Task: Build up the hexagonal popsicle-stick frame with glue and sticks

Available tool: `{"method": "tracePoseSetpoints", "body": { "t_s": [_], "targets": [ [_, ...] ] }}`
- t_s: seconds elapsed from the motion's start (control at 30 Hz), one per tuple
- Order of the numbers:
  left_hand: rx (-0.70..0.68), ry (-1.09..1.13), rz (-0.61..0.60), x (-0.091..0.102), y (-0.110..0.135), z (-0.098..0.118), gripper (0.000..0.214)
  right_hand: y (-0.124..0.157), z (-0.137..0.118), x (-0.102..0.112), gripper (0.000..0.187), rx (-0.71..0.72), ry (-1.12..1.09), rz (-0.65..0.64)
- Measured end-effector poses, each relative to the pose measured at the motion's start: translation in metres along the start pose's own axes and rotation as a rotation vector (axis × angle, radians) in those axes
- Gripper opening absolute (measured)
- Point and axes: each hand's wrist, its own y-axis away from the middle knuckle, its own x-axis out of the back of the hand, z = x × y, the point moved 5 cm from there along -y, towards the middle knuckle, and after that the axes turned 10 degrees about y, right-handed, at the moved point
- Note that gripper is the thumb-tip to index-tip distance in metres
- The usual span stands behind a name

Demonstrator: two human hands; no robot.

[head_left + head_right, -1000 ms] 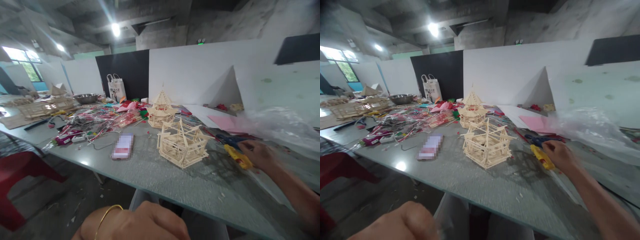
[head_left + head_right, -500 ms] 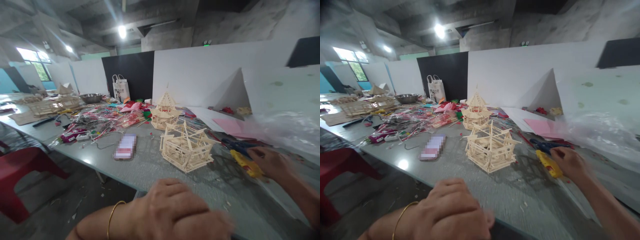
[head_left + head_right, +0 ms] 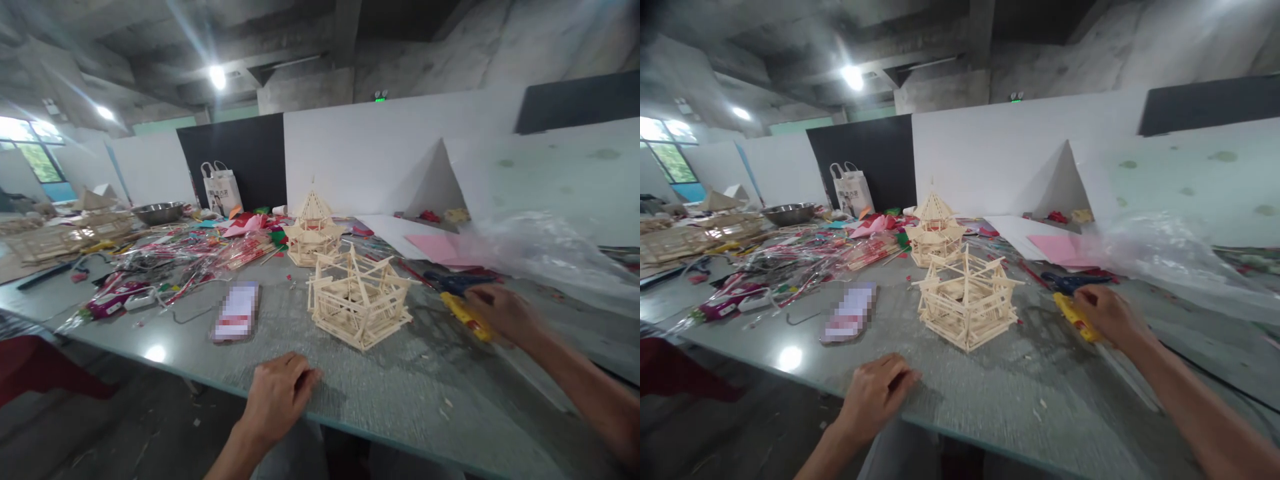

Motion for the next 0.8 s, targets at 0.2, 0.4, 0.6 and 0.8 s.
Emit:
{"method": "tracePoseSetpoints", "body": {
  "t_s": [0.2, 0.4, 0.6, 0.8],
  "targets": [
    [-0.048, 0.005, 0.05, 0.003, 0.002, 0.004, 0.034, 0.0, 0.0, 0.001, 0.037, 0.009, -0.056, 0.043],
    [-0.076, 0.008, 0.054, 0.001, 0.003, 0.004, 0.034, 0.006, -0.005, 0.011, 0.033, 0.01, -0.064, 0.081],
    [-0.081, 0.008, 0.07, 0.004, 0.002, 0.006, 0.035, 0.004, -0.004, 0.009, 0.035, 0.021, -0.067, 0.095],
    [-0.06, 0.013, 0.051, 0.002, 0.004, 0.004, 0.036, 0.008, -0.008, 0.012, 0.03, 0.032, -0.068, 0.083]
  ]
}}
